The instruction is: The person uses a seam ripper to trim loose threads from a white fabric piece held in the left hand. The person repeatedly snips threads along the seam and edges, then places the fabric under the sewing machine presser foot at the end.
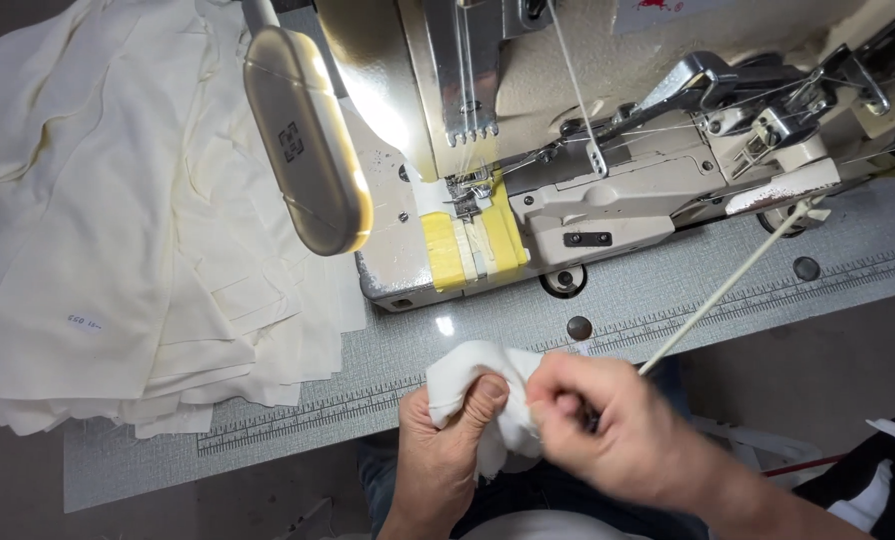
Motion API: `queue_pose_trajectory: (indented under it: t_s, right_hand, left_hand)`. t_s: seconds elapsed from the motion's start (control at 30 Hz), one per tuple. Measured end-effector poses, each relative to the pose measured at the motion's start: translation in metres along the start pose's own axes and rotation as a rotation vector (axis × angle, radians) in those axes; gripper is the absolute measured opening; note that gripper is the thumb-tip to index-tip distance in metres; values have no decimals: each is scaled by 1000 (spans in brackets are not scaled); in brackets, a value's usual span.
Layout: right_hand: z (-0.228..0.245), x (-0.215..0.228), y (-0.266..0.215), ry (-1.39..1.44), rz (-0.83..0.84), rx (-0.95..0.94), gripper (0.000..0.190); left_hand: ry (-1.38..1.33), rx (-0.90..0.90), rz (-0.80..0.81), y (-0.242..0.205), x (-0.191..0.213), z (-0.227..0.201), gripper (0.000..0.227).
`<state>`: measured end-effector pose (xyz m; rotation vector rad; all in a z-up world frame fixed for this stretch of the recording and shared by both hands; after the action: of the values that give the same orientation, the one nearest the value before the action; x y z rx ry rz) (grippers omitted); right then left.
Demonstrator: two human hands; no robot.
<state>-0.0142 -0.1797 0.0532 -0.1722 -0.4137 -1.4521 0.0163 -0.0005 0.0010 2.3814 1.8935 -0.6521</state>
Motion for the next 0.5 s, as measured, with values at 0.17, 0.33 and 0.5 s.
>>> queue_pose_trajectory:
  t_s: [0.17,0.33,0.5]
  right_hand:
    - [9,20,-5,734,104,-320,14]
    - [45,52,-18,957,-1,-290,32]
    - [20,27,-14,515,-184,-160,6]
  left_hand:
    - [-183,-12,60,6,-1,-8,17]
    - [-484,215,-134,14,5,-1,24]
    - [-545,276,-168,9,-1,-10,33]
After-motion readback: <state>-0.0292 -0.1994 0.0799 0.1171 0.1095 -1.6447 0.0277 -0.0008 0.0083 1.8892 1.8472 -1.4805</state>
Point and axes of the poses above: each hand's wrist, its own y-axis towards the middle knuckle, its own x-axis out of the back of the hand, z = x × y, the point moved 1 cm from there along y, towards the middle knuckle, and after that the axes turned 1 degree about z, right-handed, at the moved point
